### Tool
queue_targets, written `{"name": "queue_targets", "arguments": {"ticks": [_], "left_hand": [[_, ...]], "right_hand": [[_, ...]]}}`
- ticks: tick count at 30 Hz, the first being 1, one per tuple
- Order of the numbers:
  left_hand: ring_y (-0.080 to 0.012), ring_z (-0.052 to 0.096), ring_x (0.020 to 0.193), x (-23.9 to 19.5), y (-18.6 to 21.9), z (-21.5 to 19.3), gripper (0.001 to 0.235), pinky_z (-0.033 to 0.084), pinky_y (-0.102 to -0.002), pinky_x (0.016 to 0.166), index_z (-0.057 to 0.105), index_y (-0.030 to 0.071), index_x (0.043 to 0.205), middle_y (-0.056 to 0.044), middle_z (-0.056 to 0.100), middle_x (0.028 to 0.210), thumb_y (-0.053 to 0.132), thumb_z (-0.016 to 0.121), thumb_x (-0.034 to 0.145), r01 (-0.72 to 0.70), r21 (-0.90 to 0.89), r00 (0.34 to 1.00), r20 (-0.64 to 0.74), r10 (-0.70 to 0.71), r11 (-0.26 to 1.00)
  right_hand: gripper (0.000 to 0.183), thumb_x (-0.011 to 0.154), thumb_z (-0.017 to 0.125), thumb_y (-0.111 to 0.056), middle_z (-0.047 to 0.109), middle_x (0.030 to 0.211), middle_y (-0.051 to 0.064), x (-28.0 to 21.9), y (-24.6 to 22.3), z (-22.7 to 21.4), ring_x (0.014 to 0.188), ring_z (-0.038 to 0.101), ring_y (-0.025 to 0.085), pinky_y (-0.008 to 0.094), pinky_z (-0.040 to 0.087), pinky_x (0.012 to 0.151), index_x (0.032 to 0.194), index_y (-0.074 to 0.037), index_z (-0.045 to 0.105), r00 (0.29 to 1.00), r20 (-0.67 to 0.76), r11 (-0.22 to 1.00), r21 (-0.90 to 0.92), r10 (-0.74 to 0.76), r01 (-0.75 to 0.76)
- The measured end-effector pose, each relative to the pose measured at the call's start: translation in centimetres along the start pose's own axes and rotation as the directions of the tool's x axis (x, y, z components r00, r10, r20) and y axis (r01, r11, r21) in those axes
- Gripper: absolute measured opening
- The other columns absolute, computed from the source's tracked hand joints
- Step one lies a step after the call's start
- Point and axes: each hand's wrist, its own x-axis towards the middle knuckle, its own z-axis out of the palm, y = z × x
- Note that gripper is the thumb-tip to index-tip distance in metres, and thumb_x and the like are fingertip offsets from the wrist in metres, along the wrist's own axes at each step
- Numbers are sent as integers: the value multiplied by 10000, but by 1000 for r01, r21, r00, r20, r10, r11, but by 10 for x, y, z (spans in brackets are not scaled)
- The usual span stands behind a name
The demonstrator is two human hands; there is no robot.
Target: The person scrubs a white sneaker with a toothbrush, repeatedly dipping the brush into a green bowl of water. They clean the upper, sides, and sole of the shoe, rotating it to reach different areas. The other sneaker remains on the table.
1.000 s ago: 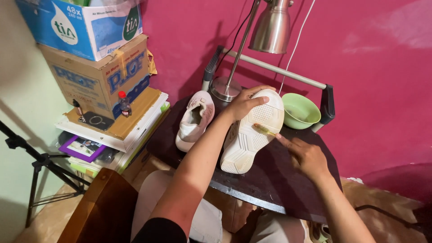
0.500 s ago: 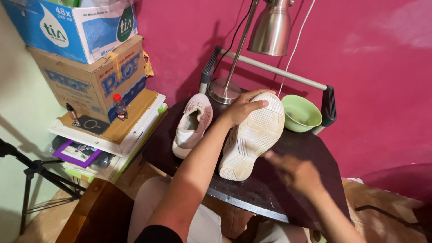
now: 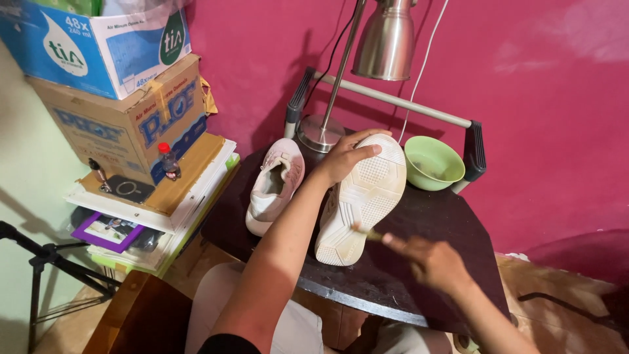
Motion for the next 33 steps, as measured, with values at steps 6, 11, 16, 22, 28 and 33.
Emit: {"name": "queue_targets", "arguments": {"ticks": [6,11,16,22,28,33], "left_hand": [[-187,666,1130,-4,4,-8,433,526,-289,958,657,137,1370,-52,712,1276,237,674,949,25,41,999,19,-26,999],[-234,684,1171,-2,10,4,455,545,-323,980,646,141,1376,-82,718,1299,274,673,942,60,75,997,50,-64,995],[-197,652,1224,1,11,4,440,484,-309,1049,667,150,1354,-47,712,1319,286,680,936,31,125,998,50,-37,992],[-210,681,1181,6,4,11,406,534,-317,1001,686,135,1324,-59,732,1281,261,684,938,18,119,998,61,-25,993],[-202,659,1212,9,0,15,432,507,-318,1035,673,124,1342,-55,715,1304,263,687,933,39,114,997,67,-47,993],[-202,678,1168,7,1,21,434,530,-315,991,687,132,1330,-60,730,1280,254,703,914,86,118,995,35,-91,989]], "right_hand": [[796,783,576,-138,671,852,-55,-17,15,12,564,646,282,426,529,429,1491,-479,450,996,47,997,-27,70,-69],[763,840,556,-189,557,778,-45,-6,2,10,521,576,303,439,485,406,1525,-484,396,995,85,996,-79,53,-46],[803,825,600,-184,556,788,-46,-24,20,11,532,578,306,428,491,417,1529,-499,377,989,121,989,-128,85,-70],[726,876,593,-248,581,804,-83,-53,35,1,586,610,297,438,522,471,1504,-551,389,961,139,961,-175,239,-214],[768,807,592,-207,601,804,-72,-47,13,-2,473,595,268,427,523,384,1503,-483,423,997,54,989,-137,60,-52],[685,893,544,-258,577,836,-51,-18,-18,3,494,594,334,471,499,379,1510,-517,396,992,105,990,-128,74,-61]]}}
